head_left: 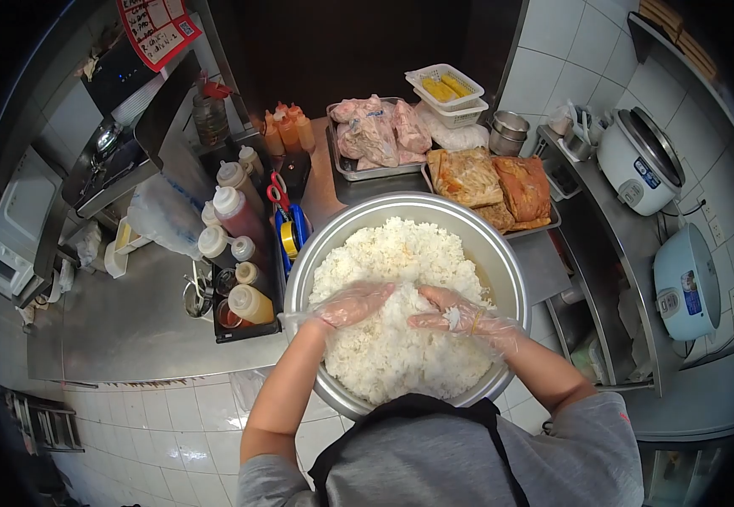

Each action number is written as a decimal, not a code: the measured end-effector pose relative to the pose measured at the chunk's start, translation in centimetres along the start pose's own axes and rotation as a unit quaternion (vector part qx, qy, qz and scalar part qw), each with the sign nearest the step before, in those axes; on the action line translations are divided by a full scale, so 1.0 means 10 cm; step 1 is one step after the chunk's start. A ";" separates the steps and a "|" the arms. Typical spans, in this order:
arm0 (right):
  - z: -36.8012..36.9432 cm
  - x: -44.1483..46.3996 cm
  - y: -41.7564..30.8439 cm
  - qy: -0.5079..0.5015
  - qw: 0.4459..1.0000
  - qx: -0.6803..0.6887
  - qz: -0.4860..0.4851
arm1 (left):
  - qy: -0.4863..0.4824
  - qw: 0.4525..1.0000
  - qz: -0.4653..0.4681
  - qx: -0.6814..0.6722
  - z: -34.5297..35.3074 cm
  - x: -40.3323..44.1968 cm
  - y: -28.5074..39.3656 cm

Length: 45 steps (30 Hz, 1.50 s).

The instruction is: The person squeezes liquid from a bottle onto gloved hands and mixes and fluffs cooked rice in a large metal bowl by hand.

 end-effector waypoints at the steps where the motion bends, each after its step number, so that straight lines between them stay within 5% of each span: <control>1: 0.02 0.02 0.05 0.001 0.999 -0.039 -0.009 | -0.089 0.994 -0.047 -0.040 0.18 0.05 -0.07; 4: 0.11 0.02 0.22 0.011 0.986 -0.163 -0.026 | -0.095 0.989 -0.039 -0.110 0.28 0.10 0.03; 7: 0.18 -0.07 0.31 0.023 0.964 -0.263 0.006 | -0.159 0.981 -0.114 -0.007 0.26 0.03 0.16; 9: 0.26 0.05 0.52 0.010 0.959 -0.278 0.059 | -0.145 0.987 -0.075 0.000 0.39 0.00 0.09; 12: 0.31 0.23 0.67 0.187 0.968 -0.161 -0.040 | -0.136 0.989 -0.055 0.035 0.39 -0.02 0.17; 18: 0.15 0.09 0.36 0.134 0.991 0.007 -0.016 | -0.050 0.998 -0.010 -0.020 0.29 0.04 0.34; 21: 0.06 -0.08 0.03 0.135 0.976 0.084 -0.150 | 0.008 0.997 0.044 -0.068 0.17 0.07 0.50; 24: -0.03 0.06 0.05 0.091 0.949 0.242 -0.181 | 0.076 0.986 0.112 -0.101 -0.03 0.17 0.62; 28: -0.20 0.18 0.03 0.138 0.950 0.135 -0.244 | 0.117 0.981 0.143 -0.066 -0.36 0.26 0.91; 33: -0.27 -0.01 -0.12 0.255 0.919 0.052 -0.298 | 0.201 0.953 0.117 -0.194 -0.37 0.25 0.74; 35: -0.24 0.06 -0.06 0.243 0.944 0.055 -0.218 | 0.225 0.928 0.055 -0.292 -0.23 0.28 0.45; 37: -0.21 0.09 0.00 0.247 0.948 0.060 -0.190 | 0.238 0.962 0.089 -0.098 -0.10 0.40 0.03; 39: -0.22 0.13 0.05 0.269 0.937 0.065 -0.214 | 0.154 0.927 0.034 0.340 -0.06 0.25 0.38; 41: -0.17 0.19 0.07 0.273 0.941 -0.071 -0.184 | 0.202 0.963 0.001 0.178 -0.07 0.35 0.14; 42: -0.17 0.27 0.18 0.286 0.940 -0.057 -0.178 | 0.224 0.970 -0.016 0.095 -0.15 0.38 0.19; 43: -0.18 0.34 0.29 0.298 0.938 -0.043 -0.171 | 0.245 0.952 -0.084 -0.164 -0.13 0.42 0.11; 45: -0.11 0.80 0.88 0.312 0.928 0.127 -0.159 | 0.262 0.941 -0.090 -0.196 -0.11 0.55 -0.01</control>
Point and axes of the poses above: each hand's wrist, its own x-axis towards the middle knuckle, its own z-axis out of the palm, y = z × x, the point moved 9 cm from there along x, towards the middle knuckle, and after that the axes turned 9 degrees about z, right-handed, at the moved point
